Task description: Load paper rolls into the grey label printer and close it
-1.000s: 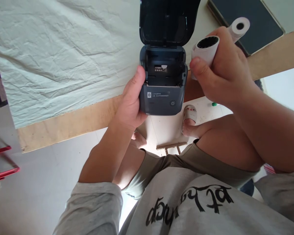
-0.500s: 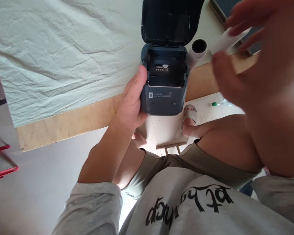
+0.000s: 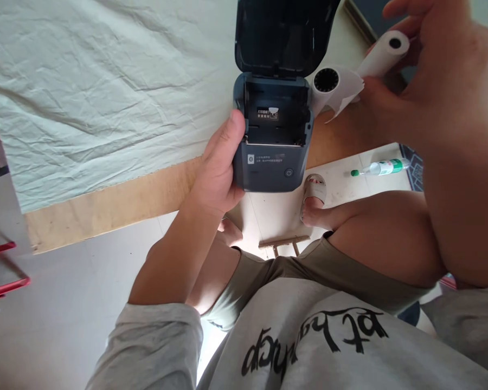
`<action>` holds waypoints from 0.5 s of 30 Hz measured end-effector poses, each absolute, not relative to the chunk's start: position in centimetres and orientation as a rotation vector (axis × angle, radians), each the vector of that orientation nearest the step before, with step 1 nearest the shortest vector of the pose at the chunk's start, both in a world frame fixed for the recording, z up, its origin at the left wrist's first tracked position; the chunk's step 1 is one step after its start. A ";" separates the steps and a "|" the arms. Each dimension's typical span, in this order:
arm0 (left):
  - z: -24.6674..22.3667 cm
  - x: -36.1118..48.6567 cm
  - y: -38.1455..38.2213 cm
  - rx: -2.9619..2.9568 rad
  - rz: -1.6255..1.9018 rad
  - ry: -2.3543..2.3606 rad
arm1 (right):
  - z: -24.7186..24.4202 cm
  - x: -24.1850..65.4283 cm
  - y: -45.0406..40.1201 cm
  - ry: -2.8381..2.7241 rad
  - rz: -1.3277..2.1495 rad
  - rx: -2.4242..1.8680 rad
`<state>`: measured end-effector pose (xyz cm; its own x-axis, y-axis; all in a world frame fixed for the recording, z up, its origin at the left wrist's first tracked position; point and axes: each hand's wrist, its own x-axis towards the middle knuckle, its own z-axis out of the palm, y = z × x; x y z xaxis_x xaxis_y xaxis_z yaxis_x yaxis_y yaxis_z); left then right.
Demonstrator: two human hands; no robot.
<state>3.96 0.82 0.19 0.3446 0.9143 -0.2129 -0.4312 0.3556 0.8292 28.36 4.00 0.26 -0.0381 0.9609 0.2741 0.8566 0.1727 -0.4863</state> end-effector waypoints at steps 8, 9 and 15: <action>0.4 4.2 0.7 0.804 0.972 0.808 | 0.3 27.6 3.8 -2.055 0.231 -1.783; 0.4 4.2 0.6 0.803 0.968 0.812 | 0.2 27.6 3.9 -2.052 0.200 -1.791; 0.5 4.3 0.6 0.713 0.990 0.861 | -0.7 28.8 4.3 -1.892 0.211 -1.588</action>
<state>4.33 0.63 0.49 0.2878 0.9151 -0.2825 -0.4073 0.3839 0.8287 28.82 4.29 -0.74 -0.0548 0.9267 0.3717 0.8222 0.2531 -0.5099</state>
